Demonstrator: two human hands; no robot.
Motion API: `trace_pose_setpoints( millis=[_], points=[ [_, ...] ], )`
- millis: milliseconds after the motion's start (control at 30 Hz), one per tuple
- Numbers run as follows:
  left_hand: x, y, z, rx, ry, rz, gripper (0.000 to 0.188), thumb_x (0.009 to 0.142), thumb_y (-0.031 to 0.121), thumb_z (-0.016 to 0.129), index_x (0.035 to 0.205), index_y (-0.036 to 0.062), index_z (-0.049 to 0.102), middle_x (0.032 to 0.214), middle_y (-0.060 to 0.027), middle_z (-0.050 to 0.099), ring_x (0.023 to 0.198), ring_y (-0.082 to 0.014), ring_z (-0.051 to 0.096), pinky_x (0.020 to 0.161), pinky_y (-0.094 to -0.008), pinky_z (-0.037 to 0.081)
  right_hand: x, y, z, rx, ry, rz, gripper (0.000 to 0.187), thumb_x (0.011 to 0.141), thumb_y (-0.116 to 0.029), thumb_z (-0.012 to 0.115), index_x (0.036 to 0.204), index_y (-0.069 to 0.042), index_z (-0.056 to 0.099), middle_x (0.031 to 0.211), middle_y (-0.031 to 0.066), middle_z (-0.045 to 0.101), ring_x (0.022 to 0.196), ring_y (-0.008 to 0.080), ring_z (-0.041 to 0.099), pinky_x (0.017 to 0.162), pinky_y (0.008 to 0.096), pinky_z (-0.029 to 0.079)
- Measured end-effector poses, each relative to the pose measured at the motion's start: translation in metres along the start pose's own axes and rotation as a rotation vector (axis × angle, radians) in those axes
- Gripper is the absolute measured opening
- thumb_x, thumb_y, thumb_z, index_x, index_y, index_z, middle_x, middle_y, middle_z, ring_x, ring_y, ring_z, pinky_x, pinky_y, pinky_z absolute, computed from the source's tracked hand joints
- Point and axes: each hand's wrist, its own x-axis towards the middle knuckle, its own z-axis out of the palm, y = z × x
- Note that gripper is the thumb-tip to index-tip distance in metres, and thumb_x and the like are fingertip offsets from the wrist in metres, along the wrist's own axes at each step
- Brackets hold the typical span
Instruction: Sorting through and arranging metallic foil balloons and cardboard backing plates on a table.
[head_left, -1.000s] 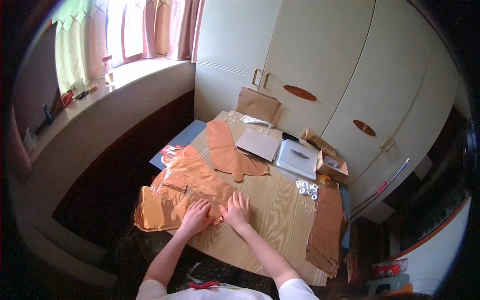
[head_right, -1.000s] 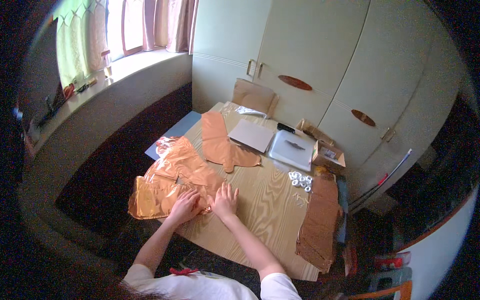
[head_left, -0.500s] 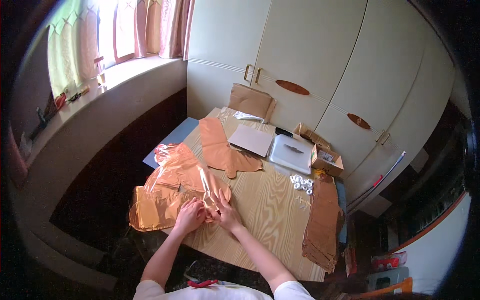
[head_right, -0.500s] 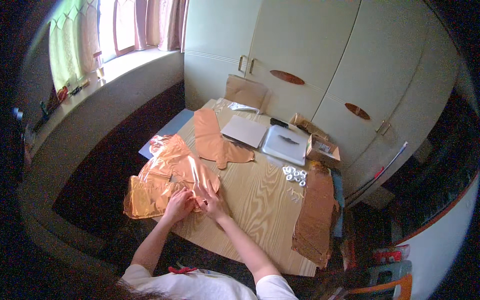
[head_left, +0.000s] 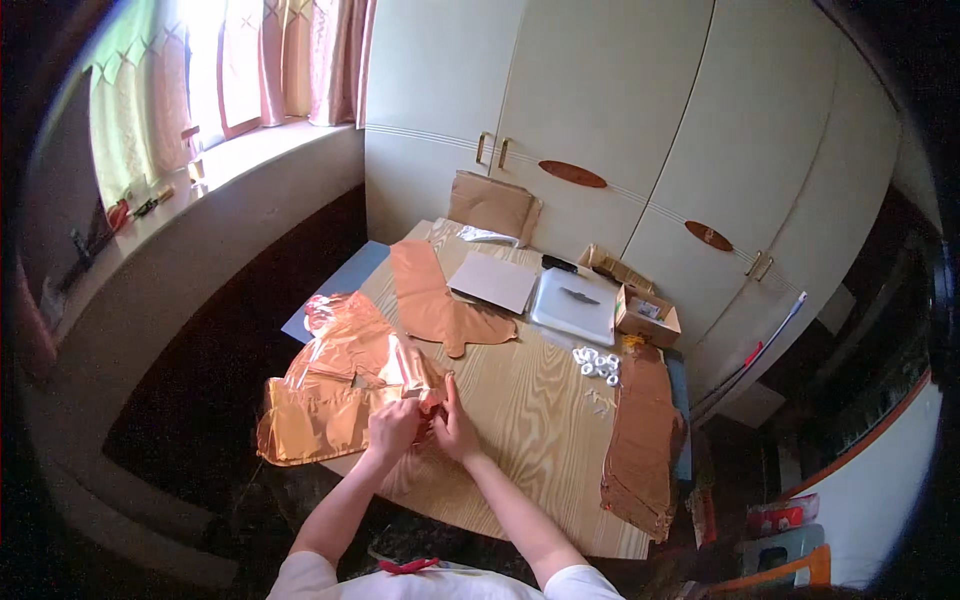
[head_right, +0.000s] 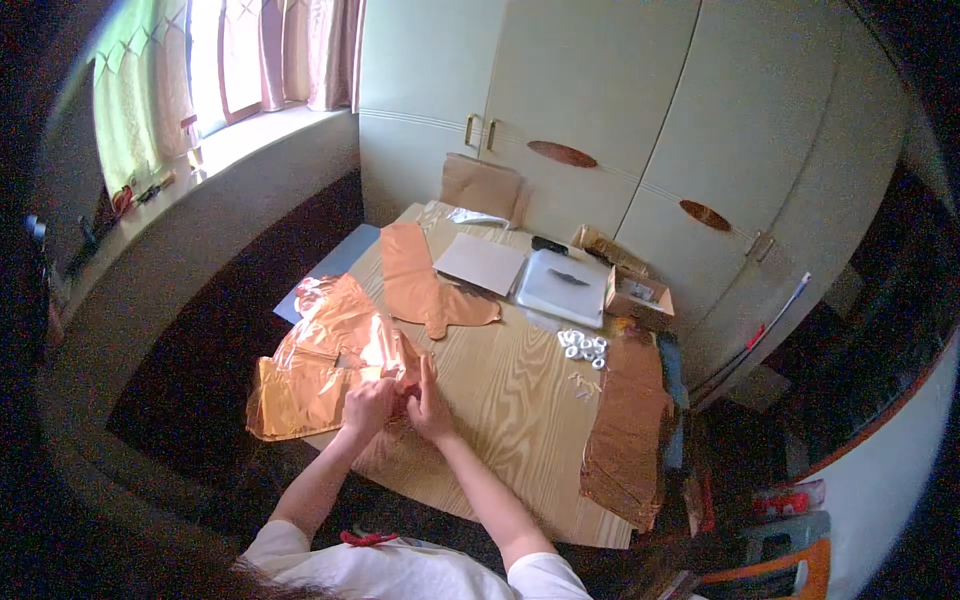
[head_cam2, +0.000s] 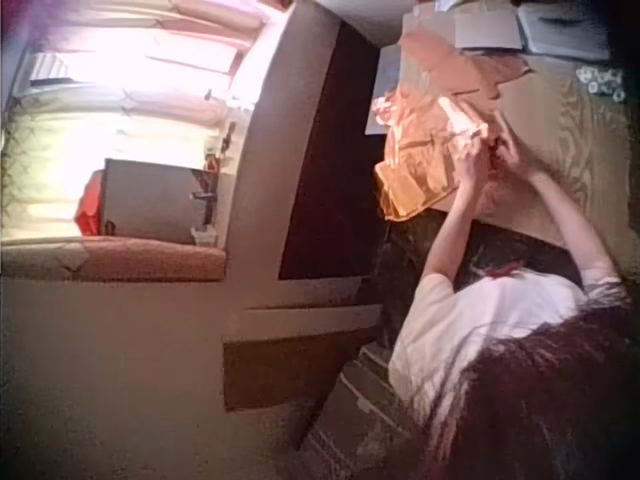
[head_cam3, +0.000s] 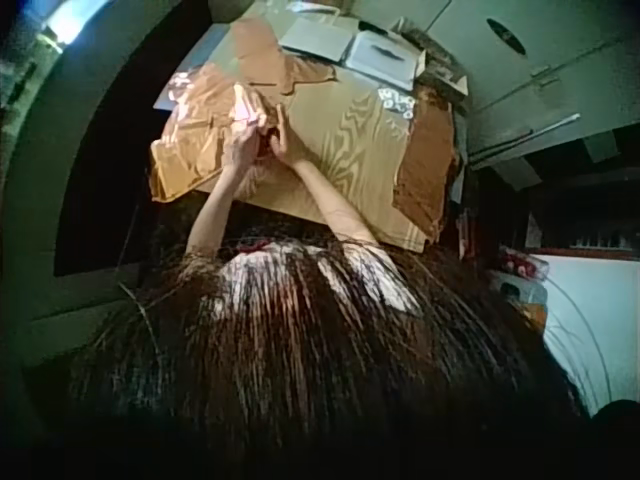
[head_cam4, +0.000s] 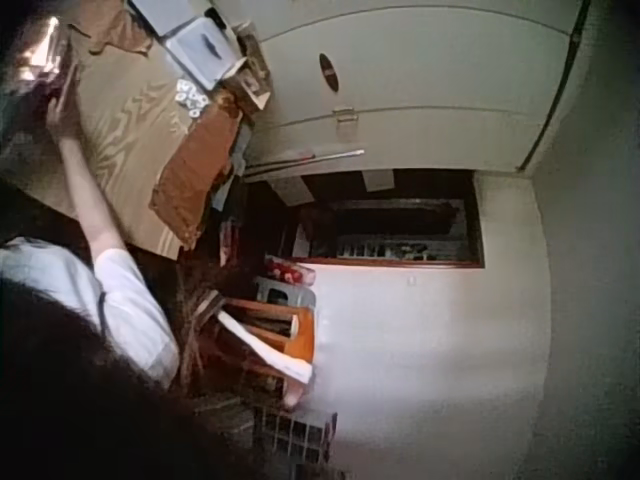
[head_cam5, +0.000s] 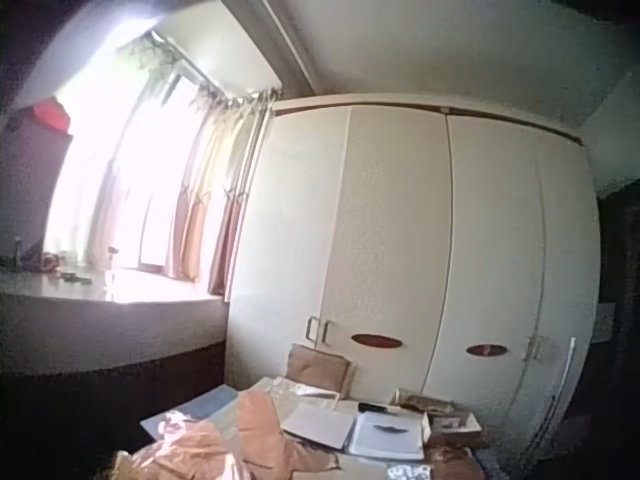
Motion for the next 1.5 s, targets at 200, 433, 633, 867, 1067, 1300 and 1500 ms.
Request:
trace_pose_setpoints(
  millis=[200, 433, 633, 867, 1067, 1300, 1500],
  points=[
    [0.02, -0.018, -0.008, -0.242, 0.122, -0.273, 0.008, 0.077, 0.013, 0.06, 0.077, 0.0051, 0.059, 0.066, -0.0154, 0.06, 0.064, -0.0311, 0.061, 0.057, -0.0392, 0.048, 0.004, -0.01, 0.004, -0.427, 0.02, 0.026, 0.078, 0.08, -0.012, 0.055, 0.141, -0.002, 0.009, 0.144, 0.0228, 0.017, 0.128, 0.0397, 0.03, 0.1, 0.041, 0.035],
    [0.053, -0.024, -0.061, -0.319, 0.153, -0.491, 0.009, 0.074, 0.01, 0.064, 0.073, 0.0031, 0.059, 0.064, -0.0159, 0.06, 0.062, -0.0268, 0.062, 0.056, -0.036, 0.047, 0.013, -0.044, -0.008, -0.619, -0.233, 0.086, 0.048, 0.081, -0.017, 0.054, 0.126, -0.005, 0.044, 0.127, 0.0161, 0.046, 0.112, 0.0327, 0.048, 0.097, 0.041, 0.037],
    [0.088, -0.167, -0.117, -0.193, 0.343, -0.339, 0.016, 0.083, 0.017, 0.062, 0.079, 0.0025, 0.057, 0.069, -0.0124, 0.059, 0.062, -0.0161, 0.058, 0.054, -0.0328, 0.044, 0.002, -0.017, -0.002, -0.699, -0.089, -0.031, 0.029, 0.082, -0.02, 0.052, 0.108, -0.011, 0.061, 0.117, 0.0096, 0.055, 0.109, 0.0244, 0.052, 0.099, 0.0441, 0.034],
    [0.094, -0.398, -0.287, 0.105, 0.59, -0.29, 0.028, 0.091, 0.029, 0.051, 0.093, 0.0009, 0.056, 0.079, -0.0135, 0.061, 0.073, -0.0273, 0.06, 0.063, -0.0394, 0.044, 0.006, -0.026, 0.019, -0.621, -0.066, -0.042, 0.03, 0.081, -0.024, 0.054, 0.108, -0.014, 0.061, 0.116, 0.0086, 0.056, 0.109, 0.0241, 0.051, 0.1, 0.0486, 0.032],
    [0.152, -0.277, -0.384, 0.754, 0.652, -0.272, 0.026, 0.094, 0.03, 0.043, 0.106, 0.0097, 0.053, 0.091, -0.0126, 0.063, 0.077, -0.0345, 0.062, 0.064, -0.0394, 0.049, 0.003, -0.022, 0.013, -0.647, -0.043, -0.029, 0.03, 0.08, -0.024, 0.055, 0.108, -0.015, 0.062, 0.115, 0.0074, 0.056, 0.108, 0.0229, 0.051, 0.099, 0.0491, 0.033],
    [0.162, -0.076, -0.303, 0.781, 0.472, 0.378, 0.012, 0.087, 0.018, 0.056, 0.094, 0.0089, 0.055, 0.068, -0.0081, 0.054, 0.056, -0.0198, 0.057, 0.051, -0.0333, 0.047, -0.002, -0.002, -0.003, -0.509, 0.054, -0.051, 0.056, 0.076, -0.032, 0.063, 0.125, -0.01, 0.045, 0.129, 0.0156, 0.042, 0.118, 0.0322, 0.04, 0.101, 0.046, 0.03],
    [0.088, 0.054, -0.244, 0.766, 0.101, 0.761, 0.007, 0.075, 0.01, 0.055, 0.081, 0.0066, 0.054, 0.065, -0.0012, 0.046, 0.054, -0.012, 0.049, 0.043, -0.0254, 0.038, 0.008, -0.067, -0.029, -0.161, 0.091, -0.142, 0.095, 0.073, -0.05, 0.067, 0.137, 0.001, 0.018, 0.139, 0.0227, 0.025, 0.127, 0.0347, 0.03, 0.105, 0.0423, 0.027]
  ],
)
